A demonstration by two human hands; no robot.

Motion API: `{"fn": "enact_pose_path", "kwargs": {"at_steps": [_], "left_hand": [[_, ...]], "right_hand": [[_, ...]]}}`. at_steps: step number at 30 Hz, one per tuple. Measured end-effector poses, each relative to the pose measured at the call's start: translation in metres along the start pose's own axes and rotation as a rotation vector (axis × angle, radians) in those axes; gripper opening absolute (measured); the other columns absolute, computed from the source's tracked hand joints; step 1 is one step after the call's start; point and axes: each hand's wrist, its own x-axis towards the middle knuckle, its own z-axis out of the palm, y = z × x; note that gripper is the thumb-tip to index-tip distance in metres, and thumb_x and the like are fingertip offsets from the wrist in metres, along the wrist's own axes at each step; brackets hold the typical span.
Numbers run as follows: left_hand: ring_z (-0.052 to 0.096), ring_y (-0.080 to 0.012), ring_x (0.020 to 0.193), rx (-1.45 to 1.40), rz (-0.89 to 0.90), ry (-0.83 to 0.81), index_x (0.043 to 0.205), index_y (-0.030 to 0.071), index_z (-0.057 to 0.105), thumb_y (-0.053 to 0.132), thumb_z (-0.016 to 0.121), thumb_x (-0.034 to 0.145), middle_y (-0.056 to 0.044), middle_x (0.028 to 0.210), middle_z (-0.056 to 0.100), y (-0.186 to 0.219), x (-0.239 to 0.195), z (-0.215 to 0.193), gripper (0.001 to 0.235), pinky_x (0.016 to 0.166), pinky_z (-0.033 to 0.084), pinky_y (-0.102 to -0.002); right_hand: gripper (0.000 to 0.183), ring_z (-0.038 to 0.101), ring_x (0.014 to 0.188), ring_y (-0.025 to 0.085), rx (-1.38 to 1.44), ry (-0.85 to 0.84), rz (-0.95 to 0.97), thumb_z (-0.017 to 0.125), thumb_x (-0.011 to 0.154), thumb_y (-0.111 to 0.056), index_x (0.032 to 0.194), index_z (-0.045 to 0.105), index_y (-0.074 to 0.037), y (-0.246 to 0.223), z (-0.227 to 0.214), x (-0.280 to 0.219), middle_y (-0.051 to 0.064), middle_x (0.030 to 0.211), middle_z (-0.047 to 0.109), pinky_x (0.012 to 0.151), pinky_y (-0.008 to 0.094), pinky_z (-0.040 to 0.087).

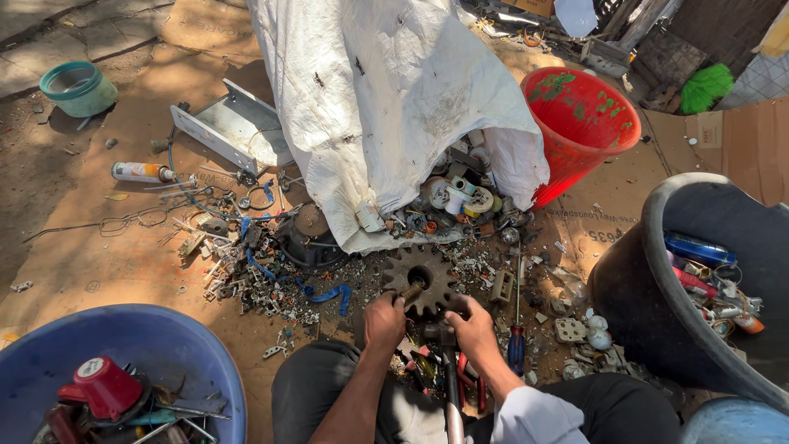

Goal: The person sits on the ground and uses a hammer to strike a small electronic component held in their left hand. They repeatedly hit the object to break it apart and extract copper wire, which they pull out by hand and place into a pile.

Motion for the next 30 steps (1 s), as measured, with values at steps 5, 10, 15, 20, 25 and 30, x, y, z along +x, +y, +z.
{"fn": "enact_pose_path", "kwargs": {"at_steps": [5, 10, 15, 20, 25, 30], "left_hand": [[0.072, -0.0387, 0.1, -0.048, -0.02, 0.009, 0.119, 0.004, 0.072, 0.021, 0.063, 0.086, -0.024, 0.106, 0.074, -0.019, 0.01, 0.019, 0.038, 0.093, 0.054, -0.045], [0.074, -0.0315, 0.1, -0.127, -0.064, -0.006, 0.124, 0.003, 0.07, 0.015, 0.064, 0.084, -0.021, 0.113, 0.074, -0.037, 0.016, 0.026, 0.042, 0.094, 0.055, -0.041], [0.074, -0.0318, 0.096, -0.007, -0.085, 0.023, 0.125, 0.005, 0.073, 0.019, 0.066, 0.091, -0.024, 0.108, 0.076, -0.04, 0.016, 0.025, 0.038, 0.091, 0.056, -0.04], [0.076, -0.0299, 0.083, 0.051, -0.084, -0.022, 0.131, 0.005, 0.067, 0.011, 0.061, 0.092, -0.024, 0.101, 0.075, -0.044, 0.018, 0.031, 0.041, 0.076, 0.059, -0.039], [0.074, -0.0318, 0.085, -0.097, -0.206, -0.042, 0.133, 0.006, 0.066, 0.006, 0.06, 0.09, -0.023, 0.099, 0.076, -0.06, 0.028, 0.047, 0.043, 0.074, 0.058, -0.042], [0.074, -0.0315, 0.091, 0.016, -0.063, -0.005, 0.13, 0.002, 0.068, 0.002, 0.063, 0.084, -0.026, 0.103, 0.075, -0.087, 0.034, 0.064, 0.046, 0.08, 0.058, -0.039]], "right_hand": [[0.066, 0.072, 0.106, 0.036, -0.661, 0.036, 0.182, 0.075, 0.087, -0.035, 0.142, 0.05, -0.008, 0.048, -0.011, -0.044, 0.023, 0.115, 0.073, 0.096, 0.041, 0.054], [0.069, 0.065, 0.09, 0.034, -0.37, -0.085, 0.278, 0.083, 0.082, -0.029, 0.131, 0.046, 0.002, 0.096, 0.0, -0.032, 0.027, 0.107, 0.064, 0.08, 0.042, 0.053], [0.034, 0.06, 0.05, 0.024, 0.449, -0.141, 0.69, 0.071, 0.088, -0.011, 0.111, 0.056, 0.009, 0.099, -0.017, -0.016, 0.019, 0.085, 0.062, 0.043, 0.039, 0.053], [0.037, 0.064, 0.061, 0.023, 0.083, -0.096, 0.404, 0.071, 0.091, -0.012, 0.118, 0.058, 0.01, 0.072, -0.012, -0.047, 0.022, 0.09, 0.066, 0.053, 0.036, 0.055], [0.069, 0.074, 0.086, 0.025, -0.27, 0.14, -0.132, 0.066, 0.085, -0.014, 0.149, 0.041, -0.004, 0.022, -0.004, -0.083, 0.018, 0.108, 0.074, 0.079, 0.031, 0.057], [0.062, 0.07, 0.097, 0.024, -0.077, 0.065, -0.656, 0.058, 0.094, -0.014, 0.149, 0.031, -0.003, -0.024, -0.001, -0.058, 0.023, 0.117, 0.068, 0.082, 0.033, 0.056]]}}
